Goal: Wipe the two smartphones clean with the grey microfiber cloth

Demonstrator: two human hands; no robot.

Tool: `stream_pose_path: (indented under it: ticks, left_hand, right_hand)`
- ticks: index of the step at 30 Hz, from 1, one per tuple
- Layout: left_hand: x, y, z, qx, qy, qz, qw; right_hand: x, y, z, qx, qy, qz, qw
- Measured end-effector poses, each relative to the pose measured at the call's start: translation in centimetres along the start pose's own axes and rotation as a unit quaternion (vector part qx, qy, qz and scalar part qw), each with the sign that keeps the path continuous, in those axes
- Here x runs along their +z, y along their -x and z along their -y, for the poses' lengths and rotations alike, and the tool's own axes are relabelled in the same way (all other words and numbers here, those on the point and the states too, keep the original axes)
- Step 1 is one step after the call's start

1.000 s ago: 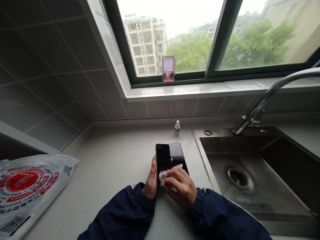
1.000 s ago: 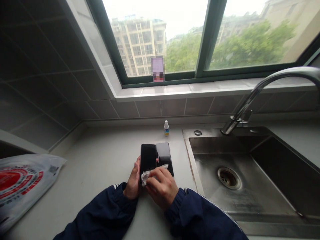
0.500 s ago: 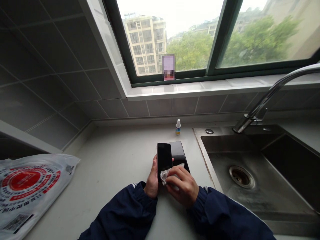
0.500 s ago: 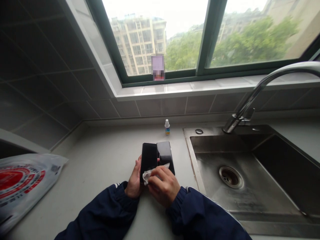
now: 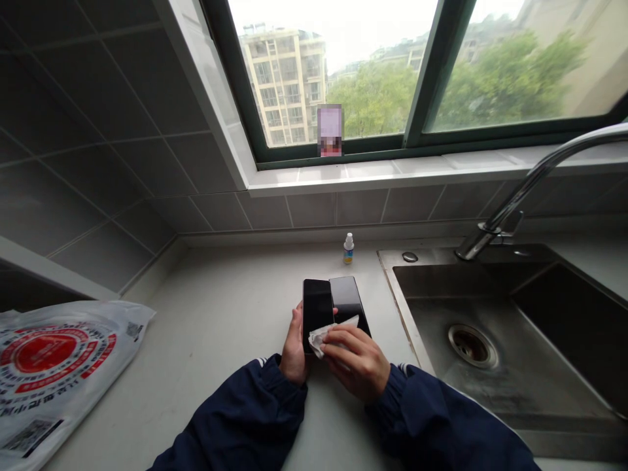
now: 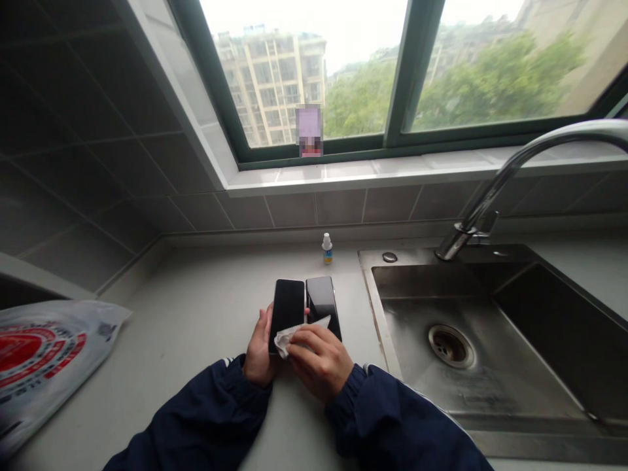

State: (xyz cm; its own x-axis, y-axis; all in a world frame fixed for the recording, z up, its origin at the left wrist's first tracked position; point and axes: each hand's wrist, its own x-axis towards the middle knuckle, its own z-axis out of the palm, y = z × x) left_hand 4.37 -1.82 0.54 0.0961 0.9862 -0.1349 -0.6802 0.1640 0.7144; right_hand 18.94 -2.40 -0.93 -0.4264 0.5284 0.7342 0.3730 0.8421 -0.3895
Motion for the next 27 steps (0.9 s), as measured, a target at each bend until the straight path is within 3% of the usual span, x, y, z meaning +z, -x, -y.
stream_pose_path:
  ticks: [6, 11, 17, 21, 27]
  left_hand:
    - [0.0, -0.3, -0.7, -0.038, 0.051, -0.05, 0.997]
    - [-0.3, -0.4, -0.6, -0.088, 0.082, -0.014, 0.993]
    - [-1.1, -0.3, 0.2, -0.092, 0.086, -0.043, 0.991]
    - [-1.8, -0.5, 0.7, -0.064, 0.068, -0.029, 0.995]
    - [-1.7, 0.3, 0.6, -0.032, -0.03, 0.116, 0.992]
  right_hand:
    - [0.3, 0.5, 0.6, -0.003, 0.03, 0.056, 0.998]
    - [0.6, 1.0, 1.1, -0.004, 0.08, 0.146, 0.986]
    - [0.5, 0.9, 1.2, 0.016, 0.112, 0.184, 0.976]
    - [0.1, 0.8, 0.4, 0.055, 0.143, 0.16, 0.975]
    - [-0.3, 0.7, -0.3, 0.103, 0.166, 0.051, 0.979]
